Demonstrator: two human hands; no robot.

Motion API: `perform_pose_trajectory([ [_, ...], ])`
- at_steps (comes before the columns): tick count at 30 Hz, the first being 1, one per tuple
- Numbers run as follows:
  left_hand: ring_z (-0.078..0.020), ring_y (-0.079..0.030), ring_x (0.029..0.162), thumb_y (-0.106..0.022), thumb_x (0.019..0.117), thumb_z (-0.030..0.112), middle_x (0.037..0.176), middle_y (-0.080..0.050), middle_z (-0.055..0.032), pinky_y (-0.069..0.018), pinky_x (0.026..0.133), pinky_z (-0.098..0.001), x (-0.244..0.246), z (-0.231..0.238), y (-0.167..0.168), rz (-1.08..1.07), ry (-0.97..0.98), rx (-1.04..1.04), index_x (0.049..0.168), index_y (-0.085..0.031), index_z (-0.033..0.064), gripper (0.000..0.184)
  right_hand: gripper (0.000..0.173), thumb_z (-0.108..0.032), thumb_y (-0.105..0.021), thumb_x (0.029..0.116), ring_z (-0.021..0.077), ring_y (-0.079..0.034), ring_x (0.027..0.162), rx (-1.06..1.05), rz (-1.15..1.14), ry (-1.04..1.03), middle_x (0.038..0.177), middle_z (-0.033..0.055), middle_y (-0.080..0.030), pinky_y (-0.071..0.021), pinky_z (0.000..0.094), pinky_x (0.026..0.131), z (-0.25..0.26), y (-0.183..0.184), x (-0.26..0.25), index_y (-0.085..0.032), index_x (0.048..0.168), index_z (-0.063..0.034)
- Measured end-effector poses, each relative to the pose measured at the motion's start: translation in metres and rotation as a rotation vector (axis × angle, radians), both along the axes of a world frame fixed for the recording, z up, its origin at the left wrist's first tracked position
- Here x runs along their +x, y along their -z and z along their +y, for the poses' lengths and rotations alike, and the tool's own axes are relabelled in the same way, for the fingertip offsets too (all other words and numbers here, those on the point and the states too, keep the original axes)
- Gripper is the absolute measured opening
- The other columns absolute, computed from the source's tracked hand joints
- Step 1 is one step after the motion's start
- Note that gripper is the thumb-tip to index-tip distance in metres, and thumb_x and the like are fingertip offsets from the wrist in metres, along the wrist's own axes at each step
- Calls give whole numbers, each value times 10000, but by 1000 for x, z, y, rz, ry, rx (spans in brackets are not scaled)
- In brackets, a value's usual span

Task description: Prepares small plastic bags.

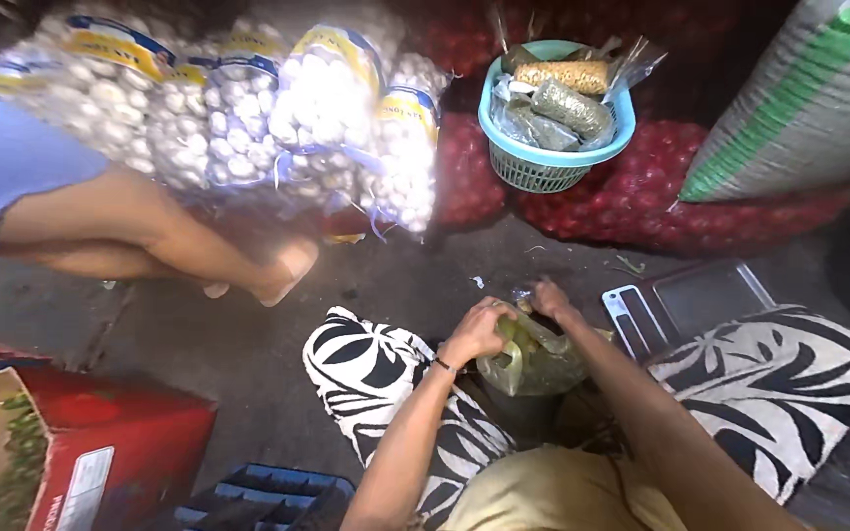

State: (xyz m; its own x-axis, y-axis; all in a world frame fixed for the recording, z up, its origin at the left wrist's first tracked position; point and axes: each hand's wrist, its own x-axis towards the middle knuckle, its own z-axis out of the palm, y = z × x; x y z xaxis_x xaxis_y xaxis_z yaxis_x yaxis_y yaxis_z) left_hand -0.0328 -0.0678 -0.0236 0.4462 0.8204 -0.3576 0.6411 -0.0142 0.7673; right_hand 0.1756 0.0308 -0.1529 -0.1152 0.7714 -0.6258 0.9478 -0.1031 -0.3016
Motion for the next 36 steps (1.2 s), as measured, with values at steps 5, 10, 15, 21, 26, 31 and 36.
perform_pose_trajectory([
  [5, -312, -454, 1436, -749, 814, -6, 1582, -428, -184, -386, 1181, -469, -13, -4, -8, -44, -1, -110, 1516, -470, 34, 757, 288, -136, -561, 1016, 406, -617, 1239, 109, 44, 80, 1266, 244, -672, -465, 573, 1062, -8, -21, 7, -694, 1232, -1],
  [10, -312, -376, 1495, -735, 810, -56, 1654, -301, -203, -347, 1209, -468, -9, -2, -11, -153, -58, -231, 1594, -311, 12, 895, 174, -55, -633, 971, 372, -699, 1021, 553, 360, 70, 1088, 226, -724, -530, 562, 950, -37, -133, 29, -751, 1071, 26],
  [15, -317, -521, 1364, -671, 856, -39, 1588, -405, -200, -471, 1084, -497, -6, 8, -12, -180, -146, -291, 1583, -342, 43, 802, 189, -190, -650, 927, 49, -672, 757, 760, 691, 51, 949, 27, -728, -585, 225, 680, -80, -222, 43, -772, 1008, -70],
  [21, -303, -548, 1339, -629, 858, -33, 1521, -493, -207, -473, 1086, -497, -1, 18, -15, -243, -169, -287, 1565, -381, 36, 753, 185, -178, -657, 935, 79, -676, 834, 593, 648, 51, 1033, 59, -726, -581, 256, 748, -91, -202, 27, -758, 1047, -71],
  [26, -228, -633, 1140, -604, 825, -73, 1477, -530, -187, -558, 872, -404, -5, 16, -14, -371, -195, -341, 1571, -384, 58, 789, 951, -332, -866, 816, 413, -498, 1349, 120, 298, 215, 1486, 249, -497, -396, 629, 1114, -77, -87, 69, -363, 1578, -64],
  [31, -213, -646, 972, -593, 839, -56, 1409, -560, -200, -556, 732, -374, -3, 16, -12, -434, -296, -395, 1593, -334, 72, 807, 479, -68, -728, 910, 137, -532, 637, 33, 621, 427, 766, 58, -585, -498, 345, 652, -83, -105, 70, -555, 1349, 14],
  [36, -130, -614, 778, -559, 872, -69, 1298, -604, -170, -526, 623, -288, 2, 15, -10, -615, -480, -445, 1567, -364, 56, 732, 208, -4, -493, 952, 163, -674, 634, 36, 1326, 816, 704, 18, -658, -632, 393, 722, -81, -152, 47, -675, 1045, -43],
])
